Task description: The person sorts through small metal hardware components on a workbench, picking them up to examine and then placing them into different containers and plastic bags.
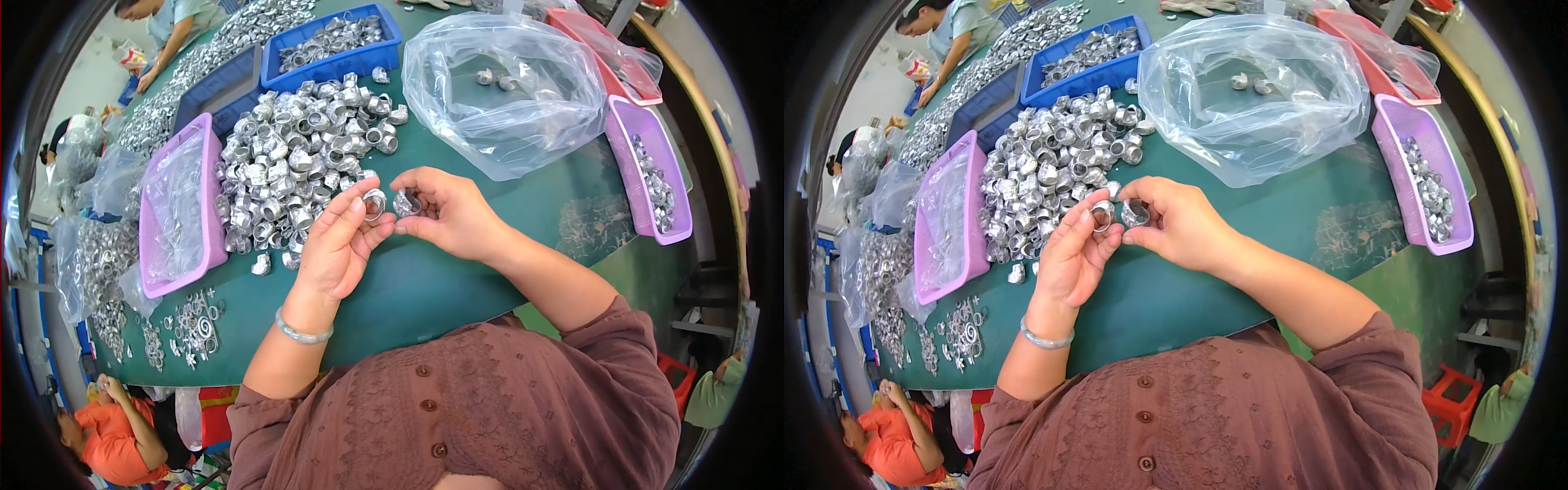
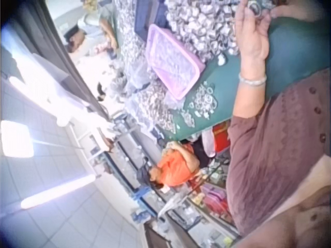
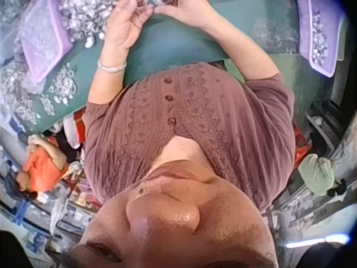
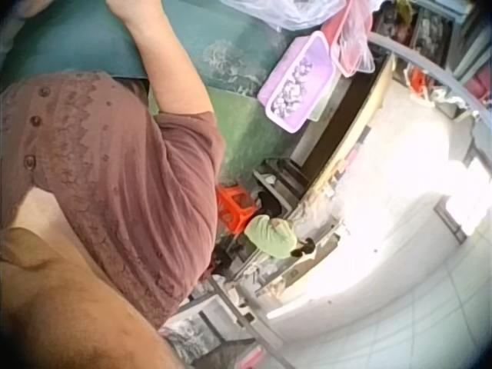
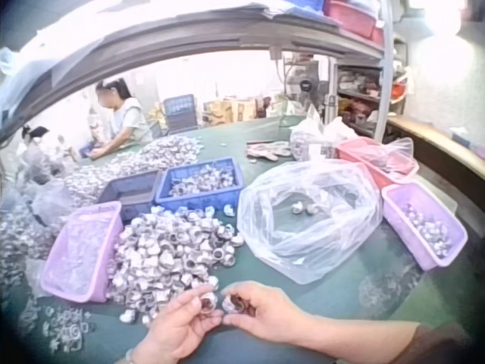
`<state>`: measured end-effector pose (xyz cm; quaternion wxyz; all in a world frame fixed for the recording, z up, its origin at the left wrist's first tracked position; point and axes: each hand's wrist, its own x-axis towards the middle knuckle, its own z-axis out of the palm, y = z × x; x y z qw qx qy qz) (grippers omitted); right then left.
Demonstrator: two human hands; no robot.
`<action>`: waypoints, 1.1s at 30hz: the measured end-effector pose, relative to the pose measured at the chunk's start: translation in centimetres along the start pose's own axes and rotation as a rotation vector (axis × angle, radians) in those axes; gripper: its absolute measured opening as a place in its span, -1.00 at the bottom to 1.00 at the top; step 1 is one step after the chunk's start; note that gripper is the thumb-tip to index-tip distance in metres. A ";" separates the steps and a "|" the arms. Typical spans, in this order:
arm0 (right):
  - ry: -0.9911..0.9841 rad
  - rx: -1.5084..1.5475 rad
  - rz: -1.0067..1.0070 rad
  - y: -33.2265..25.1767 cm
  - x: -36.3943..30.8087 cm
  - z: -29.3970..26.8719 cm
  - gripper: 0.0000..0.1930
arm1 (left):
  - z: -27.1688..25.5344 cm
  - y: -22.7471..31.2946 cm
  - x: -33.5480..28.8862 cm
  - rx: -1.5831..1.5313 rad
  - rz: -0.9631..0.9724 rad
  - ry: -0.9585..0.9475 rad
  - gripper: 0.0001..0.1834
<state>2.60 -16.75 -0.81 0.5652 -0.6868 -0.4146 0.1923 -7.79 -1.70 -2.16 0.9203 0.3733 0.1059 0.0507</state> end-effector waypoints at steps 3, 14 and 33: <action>0.009 0.017 -0.054 0.6 -0.3 0.1 -0.66 | -0.4 -0.4 0.0 -0.008 -0.012 -0.016 -0.69; 0.051 0.233 -0.032 2.0 -0.5 0.3 -0.66 | -0.3 -1.1 0.0 0.061 -0.034 -0.013 -0.73; -0.221 0.673 0.273 0.8 -0.4 -1.2 -0.60 | -0.3 -0.7 -0.2 0.059 -0.113 -0.034 -0.69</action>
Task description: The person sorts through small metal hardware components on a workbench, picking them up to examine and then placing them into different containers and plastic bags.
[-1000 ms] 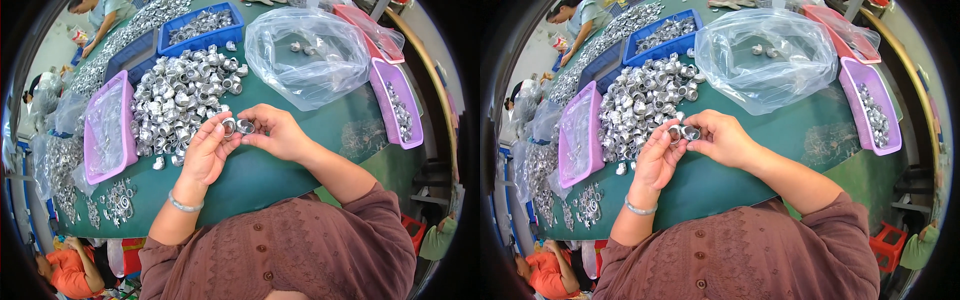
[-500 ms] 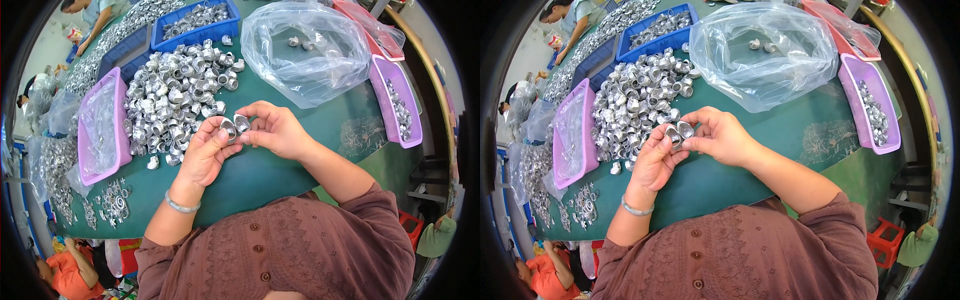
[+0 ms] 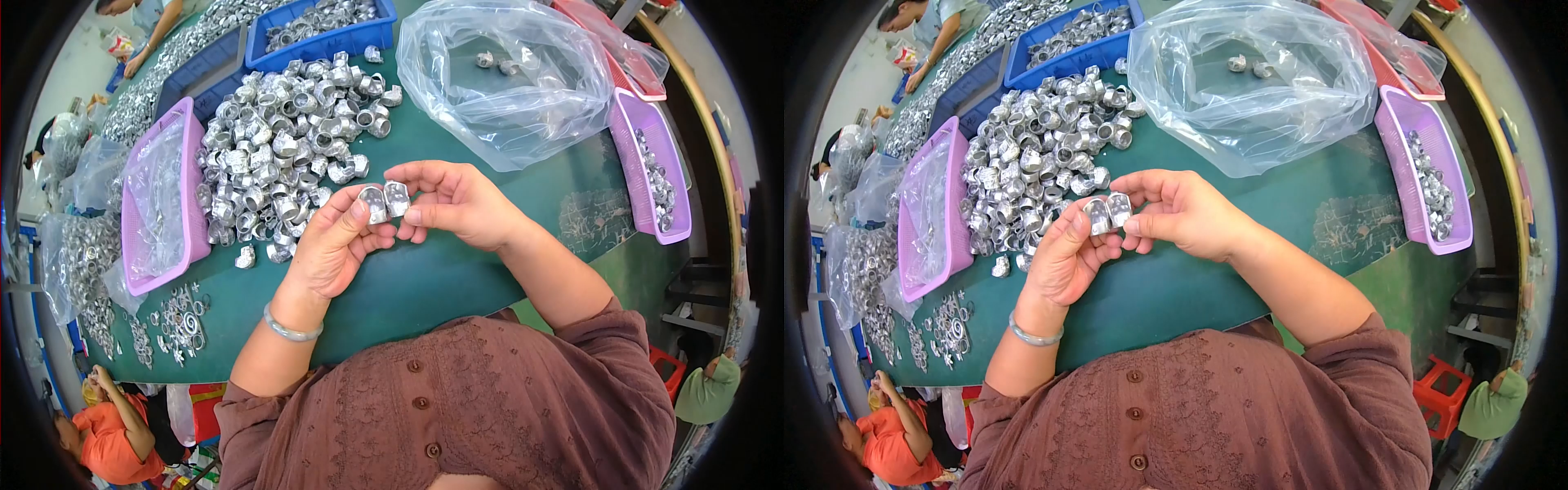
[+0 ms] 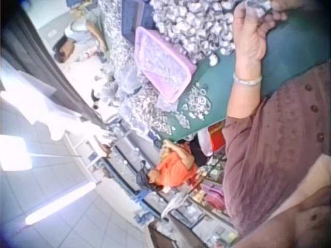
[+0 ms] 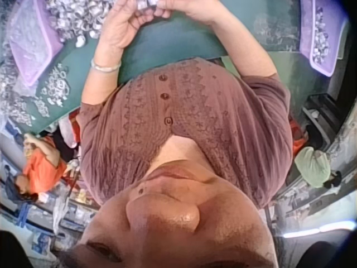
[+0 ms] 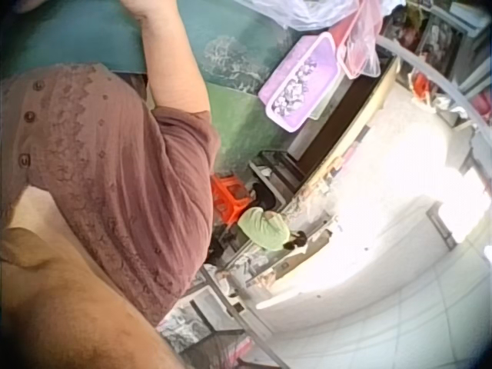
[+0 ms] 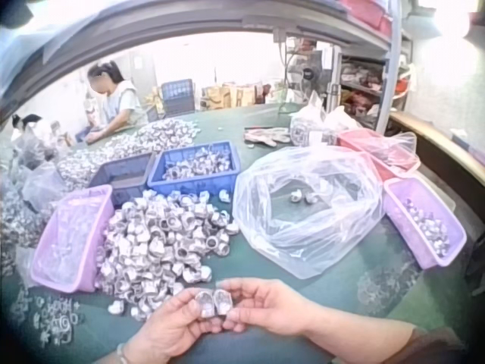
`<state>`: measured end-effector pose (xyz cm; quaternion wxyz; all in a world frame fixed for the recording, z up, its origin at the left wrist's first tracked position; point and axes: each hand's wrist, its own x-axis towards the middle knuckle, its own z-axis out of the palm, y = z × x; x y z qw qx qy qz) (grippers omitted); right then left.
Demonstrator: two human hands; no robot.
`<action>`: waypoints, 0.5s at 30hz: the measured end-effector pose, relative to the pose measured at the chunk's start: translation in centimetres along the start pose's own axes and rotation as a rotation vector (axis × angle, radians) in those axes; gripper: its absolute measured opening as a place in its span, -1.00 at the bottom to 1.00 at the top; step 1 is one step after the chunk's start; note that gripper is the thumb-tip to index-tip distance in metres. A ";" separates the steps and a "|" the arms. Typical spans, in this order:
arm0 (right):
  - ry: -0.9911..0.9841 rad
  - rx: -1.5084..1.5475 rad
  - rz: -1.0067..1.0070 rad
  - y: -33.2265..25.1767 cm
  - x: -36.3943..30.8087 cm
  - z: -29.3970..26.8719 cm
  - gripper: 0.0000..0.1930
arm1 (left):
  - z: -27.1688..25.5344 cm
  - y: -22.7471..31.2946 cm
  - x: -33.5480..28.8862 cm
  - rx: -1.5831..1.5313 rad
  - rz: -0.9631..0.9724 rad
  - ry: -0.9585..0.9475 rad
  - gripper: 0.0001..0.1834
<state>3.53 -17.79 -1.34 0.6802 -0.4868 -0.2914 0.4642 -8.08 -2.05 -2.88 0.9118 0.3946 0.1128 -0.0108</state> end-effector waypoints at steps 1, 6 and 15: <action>0.005 0.038 0.053 -0.1 0.1 -0.2 -0.62 | -0.2 0.1 0.1 0.005 -0.038 -0.012 -0.68; 0.051 0.193 0.243 -0.4 0.3 -0.2 -0.68 | -0.2 0.1 0.2 0.028 -0.166 0.019 -0.56; 0.045 0.226 0.254 0.0 0.3 -0.2 -0.69 | -0.3 0.2 0.3 -0.035 -0.271 0.057 -0.45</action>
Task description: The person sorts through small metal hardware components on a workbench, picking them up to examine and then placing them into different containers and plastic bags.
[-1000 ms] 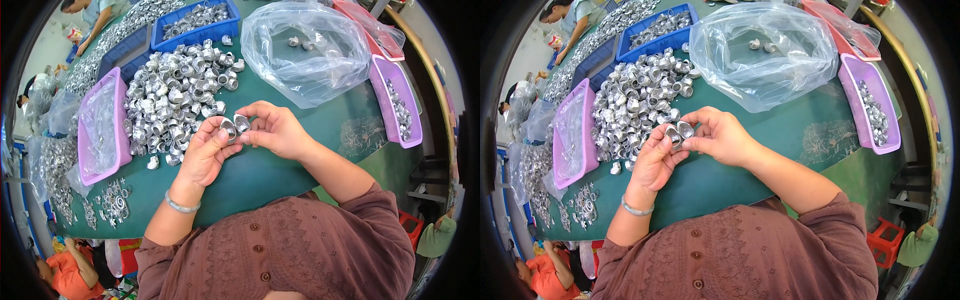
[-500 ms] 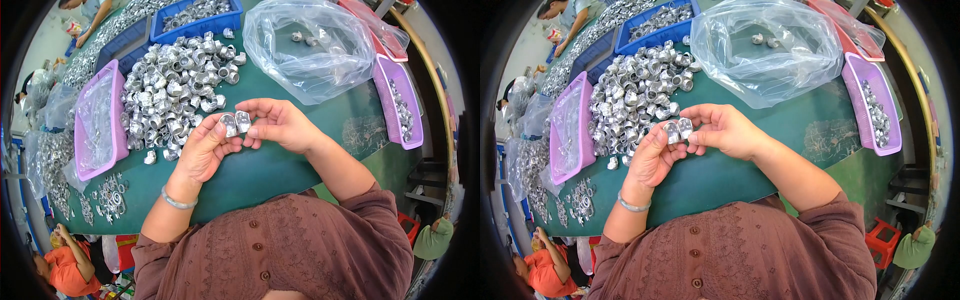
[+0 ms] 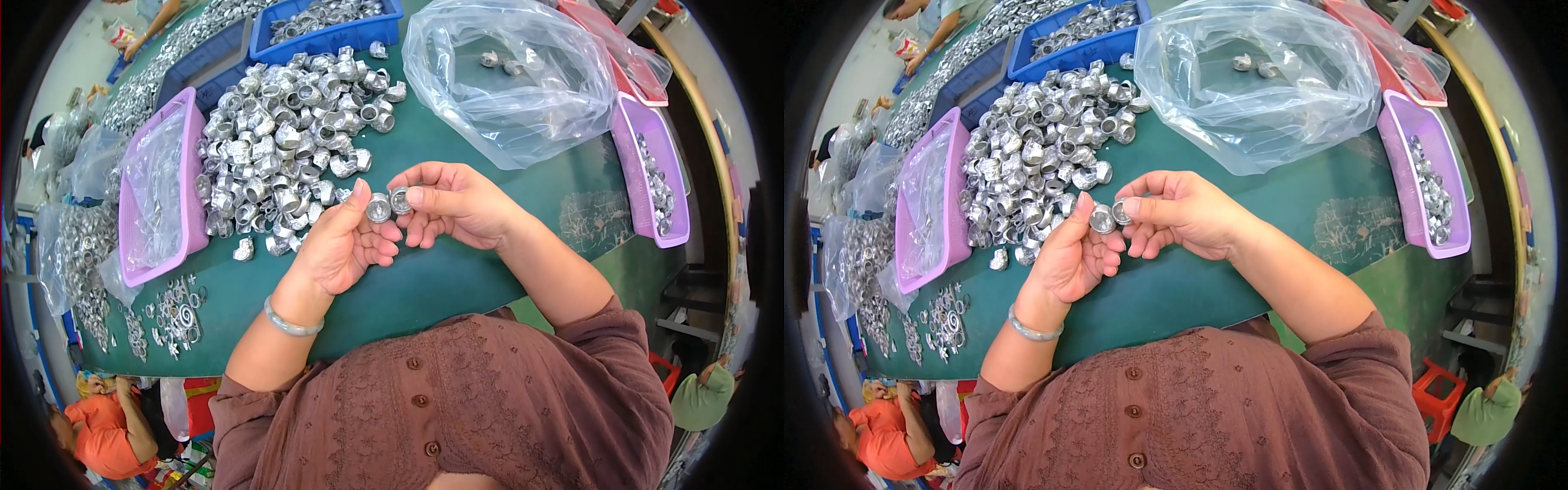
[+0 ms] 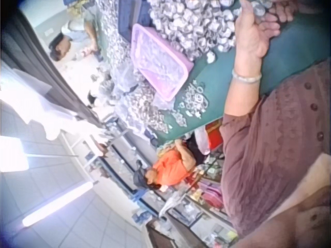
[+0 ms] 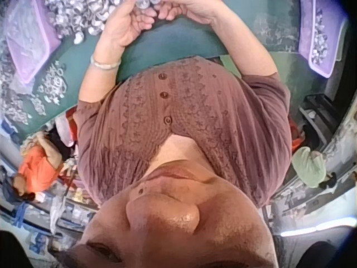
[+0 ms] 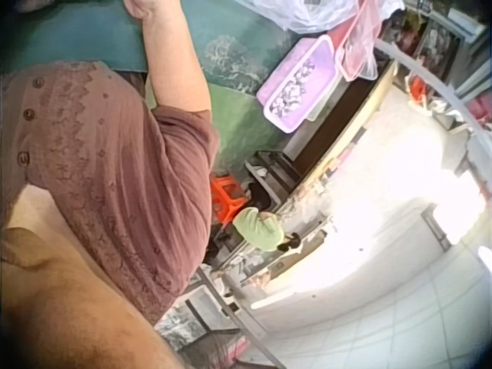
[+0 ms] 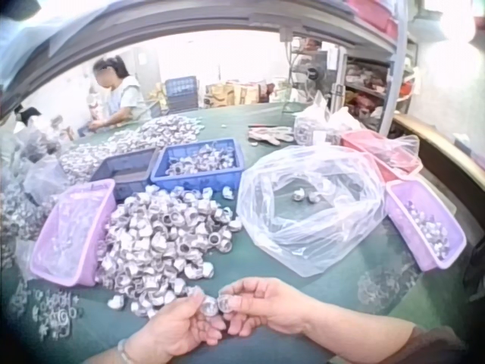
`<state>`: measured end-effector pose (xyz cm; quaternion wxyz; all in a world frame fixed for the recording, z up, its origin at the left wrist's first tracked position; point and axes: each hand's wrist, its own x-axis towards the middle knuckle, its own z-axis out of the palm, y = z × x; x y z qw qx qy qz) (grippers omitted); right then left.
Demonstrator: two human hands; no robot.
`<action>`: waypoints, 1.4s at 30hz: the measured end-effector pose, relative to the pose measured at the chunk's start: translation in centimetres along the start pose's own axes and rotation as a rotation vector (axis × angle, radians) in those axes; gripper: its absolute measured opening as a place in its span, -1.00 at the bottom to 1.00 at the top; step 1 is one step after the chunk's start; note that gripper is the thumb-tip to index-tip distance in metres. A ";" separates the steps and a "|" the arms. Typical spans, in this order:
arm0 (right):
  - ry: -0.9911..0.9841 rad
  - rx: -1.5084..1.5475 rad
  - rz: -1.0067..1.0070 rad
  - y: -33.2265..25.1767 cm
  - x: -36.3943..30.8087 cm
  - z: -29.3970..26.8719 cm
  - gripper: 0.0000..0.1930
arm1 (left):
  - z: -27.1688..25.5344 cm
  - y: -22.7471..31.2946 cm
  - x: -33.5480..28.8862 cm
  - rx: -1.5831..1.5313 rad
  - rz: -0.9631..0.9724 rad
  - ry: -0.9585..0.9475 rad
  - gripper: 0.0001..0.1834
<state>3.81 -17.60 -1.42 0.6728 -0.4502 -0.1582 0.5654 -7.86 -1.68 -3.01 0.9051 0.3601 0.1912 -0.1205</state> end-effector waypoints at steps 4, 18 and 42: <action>0.007 0.018 0.014 -0.1 -0.1 0.1 -0.72 | 0.0 0.1 0.0 -0.011 -0.014 -0.003 -0.44; 0.009 0.059 0.034 0.1 0.0 -0.1 -0.59 | -0.3 -0.2 0.4 -0.085 -0.028 -0.025 -0.43; 0.506 -0.974 -0.701 -8.5 -1.1 -1.5 -0.71 | -0.5 2.2 -1.8 0.945 0.659 0.510 -0.79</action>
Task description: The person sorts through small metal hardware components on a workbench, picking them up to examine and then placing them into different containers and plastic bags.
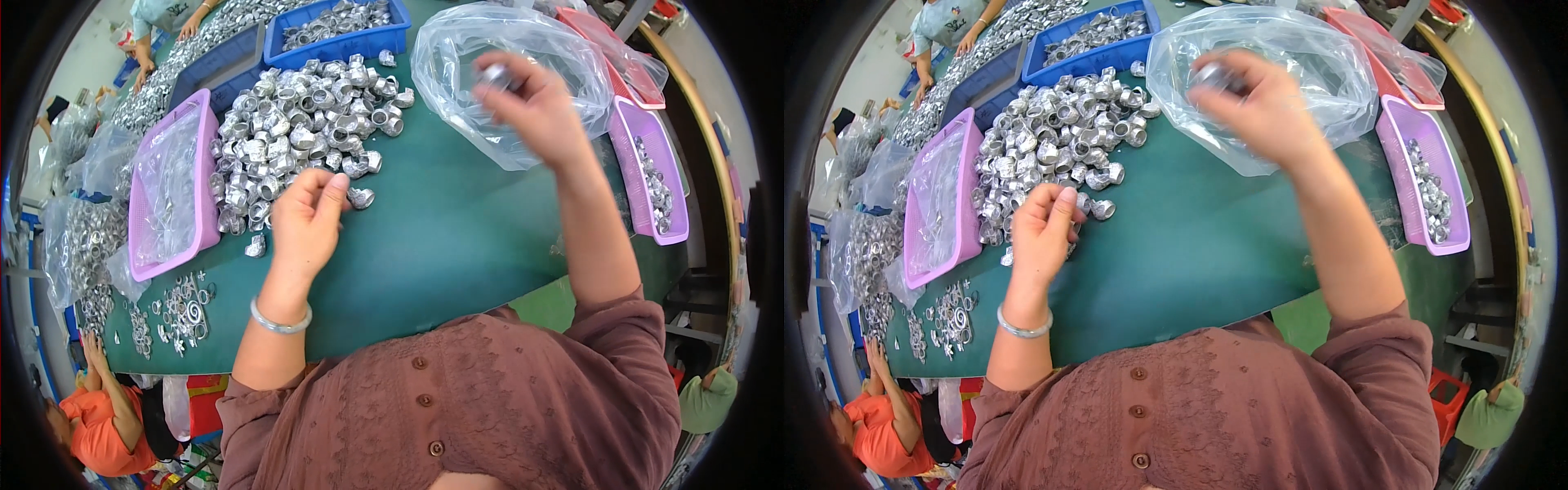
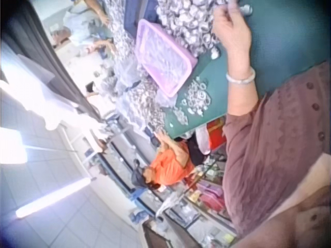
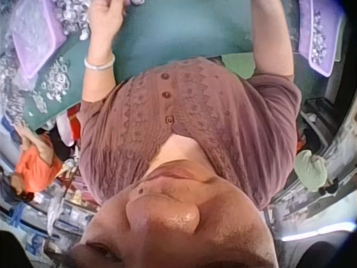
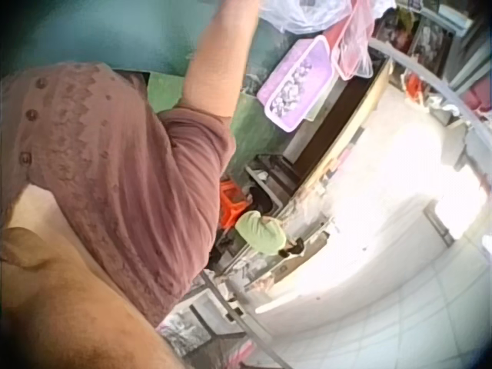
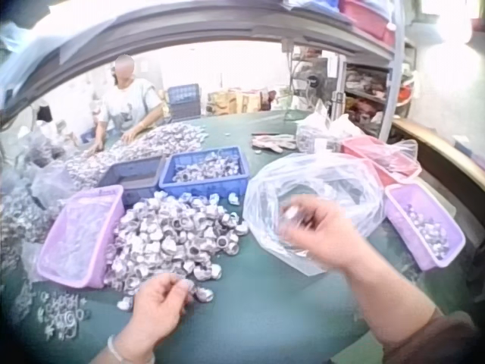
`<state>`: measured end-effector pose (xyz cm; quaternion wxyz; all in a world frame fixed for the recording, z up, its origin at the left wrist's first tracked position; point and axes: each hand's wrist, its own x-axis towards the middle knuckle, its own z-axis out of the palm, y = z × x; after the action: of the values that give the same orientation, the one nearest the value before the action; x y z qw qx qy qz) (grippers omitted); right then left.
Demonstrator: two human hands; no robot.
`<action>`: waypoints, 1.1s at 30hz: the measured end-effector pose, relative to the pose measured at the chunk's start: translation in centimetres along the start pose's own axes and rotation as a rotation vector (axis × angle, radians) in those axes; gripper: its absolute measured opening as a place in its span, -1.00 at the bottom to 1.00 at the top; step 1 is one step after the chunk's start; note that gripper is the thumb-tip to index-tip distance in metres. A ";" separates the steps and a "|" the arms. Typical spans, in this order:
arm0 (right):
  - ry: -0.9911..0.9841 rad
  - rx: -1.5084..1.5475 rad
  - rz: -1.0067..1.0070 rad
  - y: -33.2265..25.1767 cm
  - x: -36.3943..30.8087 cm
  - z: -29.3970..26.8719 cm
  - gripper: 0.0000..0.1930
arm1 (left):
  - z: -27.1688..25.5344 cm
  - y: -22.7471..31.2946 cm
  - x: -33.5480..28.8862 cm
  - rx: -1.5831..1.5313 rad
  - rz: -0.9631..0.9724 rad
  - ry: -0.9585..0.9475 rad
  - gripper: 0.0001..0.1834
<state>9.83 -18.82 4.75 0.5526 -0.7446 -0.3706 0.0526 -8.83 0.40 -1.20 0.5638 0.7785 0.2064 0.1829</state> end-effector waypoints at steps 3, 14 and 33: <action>0.163 -0.558 -0.074 2.1 2.9 -4.3 -0.66 | -1.6 -0.4 0.9 0.376 0.430 0.217 -0.97; -0.501 -0.532 -0.244 1.2 -2.4 9.1 -0.77 | -0.7 0.2 0.2 1.037 0.493 0.048 -0.65; -0.367 0.525 0.261 2.5 -5.1 8.9 -0.68 | -0.1 -0.2 0.0 1.040 0.476 -0.006 -0.65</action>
<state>3.05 -15.24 -2.55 0.6383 -0.5961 -0.3392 0.3496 -8.94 0.51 -1.33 0.0503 0.9791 0.0866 0.1770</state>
